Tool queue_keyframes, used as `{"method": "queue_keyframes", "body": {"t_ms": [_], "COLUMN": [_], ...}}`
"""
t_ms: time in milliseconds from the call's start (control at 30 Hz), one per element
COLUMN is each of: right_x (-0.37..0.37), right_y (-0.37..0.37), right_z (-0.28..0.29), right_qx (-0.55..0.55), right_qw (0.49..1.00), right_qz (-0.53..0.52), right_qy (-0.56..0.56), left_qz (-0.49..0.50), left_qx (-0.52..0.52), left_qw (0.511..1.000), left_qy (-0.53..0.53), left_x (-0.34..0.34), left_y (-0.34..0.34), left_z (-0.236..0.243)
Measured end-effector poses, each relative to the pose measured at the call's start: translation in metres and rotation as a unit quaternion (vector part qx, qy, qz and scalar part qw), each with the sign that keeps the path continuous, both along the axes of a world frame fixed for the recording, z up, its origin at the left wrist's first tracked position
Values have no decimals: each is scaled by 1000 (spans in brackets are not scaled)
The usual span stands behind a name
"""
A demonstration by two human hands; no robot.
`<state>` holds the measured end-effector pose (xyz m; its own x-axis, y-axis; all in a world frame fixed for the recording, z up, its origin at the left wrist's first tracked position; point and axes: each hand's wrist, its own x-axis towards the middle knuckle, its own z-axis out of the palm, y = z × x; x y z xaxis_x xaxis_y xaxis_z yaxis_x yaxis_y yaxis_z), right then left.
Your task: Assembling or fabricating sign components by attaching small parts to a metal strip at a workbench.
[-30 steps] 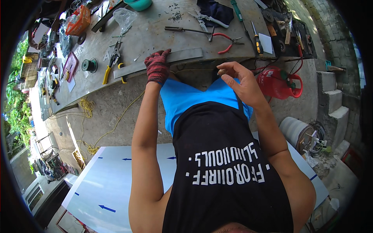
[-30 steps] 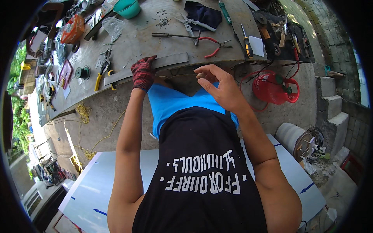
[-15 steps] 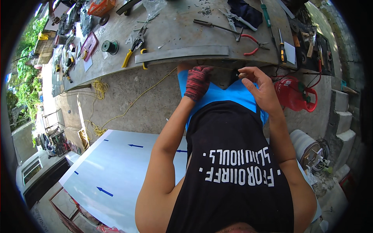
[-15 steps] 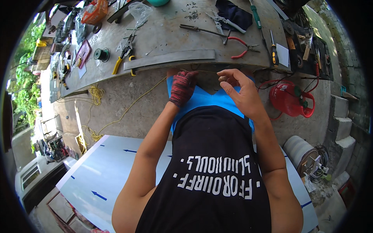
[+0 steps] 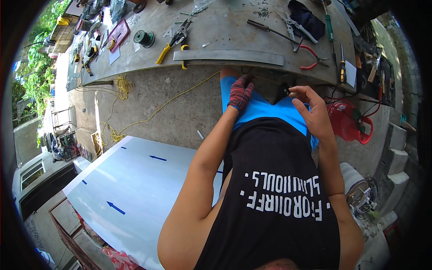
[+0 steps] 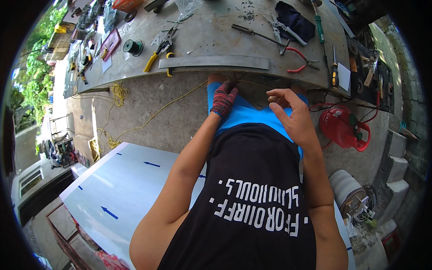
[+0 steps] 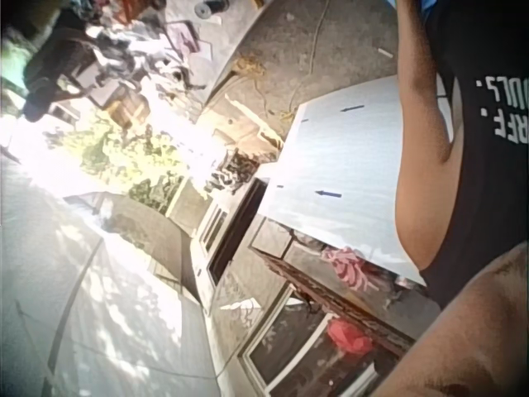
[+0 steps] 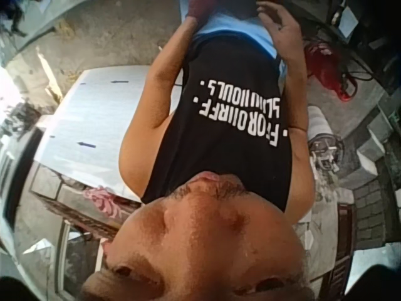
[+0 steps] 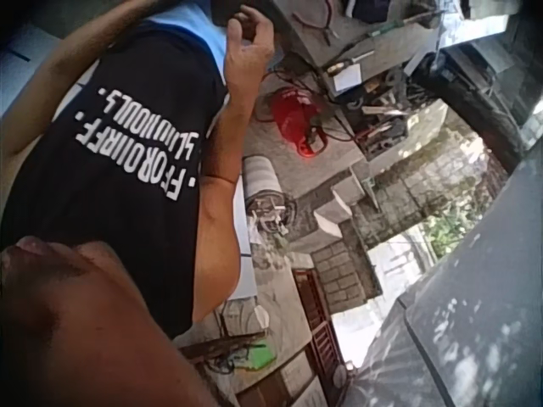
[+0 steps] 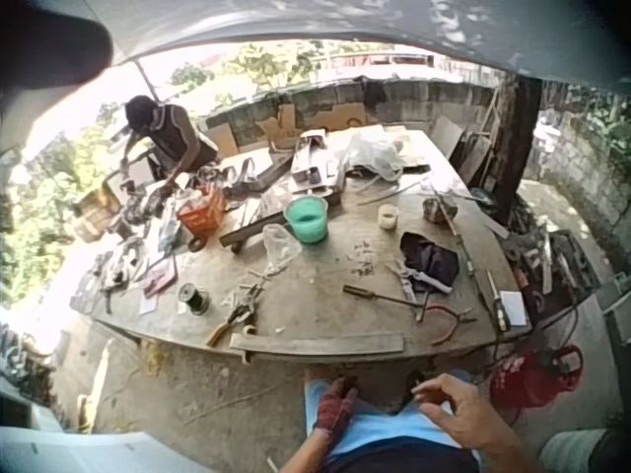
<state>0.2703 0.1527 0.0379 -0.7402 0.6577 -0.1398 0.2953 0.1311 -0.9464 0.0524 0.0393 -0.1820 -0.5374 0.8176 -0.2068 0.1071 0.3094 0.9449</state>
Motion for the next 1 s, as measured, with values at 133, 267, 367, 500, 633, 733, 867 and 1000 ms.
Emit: {"method": "queue_keyframes", "body": {"t_ms": [133,267,367,500,633,733,867,1000], "right_x": [-1,-5,-7,-11,-10,-6,-4,-6], "right_y": [-2,0,0,-3,-5,-3,-3,-10], "right_z": [-3,-1,1,2,4,4,5,3], "right_qx": [2,-4,0,9,20,26,26,92], "right_qw": [1000,1000,1000,1000,999,999,999,991], "right_qz": [6,16,18,28,32,26,25,84], "right_qy": [3,-4,-7,-8,-11,-18,-31,-50], "left_qz": [134,352,390,434,478,504,519,517], "left_qx": [21,81,80,31,6,33,45,39], "left_qw": [991,920,881,861,863,853,834,832], "left_qy": [14,-152,-257,-263,-163,-132,-182,-198], "left_x": [-24,-78,-102,-120,-133,-135,-140,-140], "left_y": [-5,-10,-4,5,8,11,11,16], "left_z": [-10,-1,26,30,9,9,15,27]}}
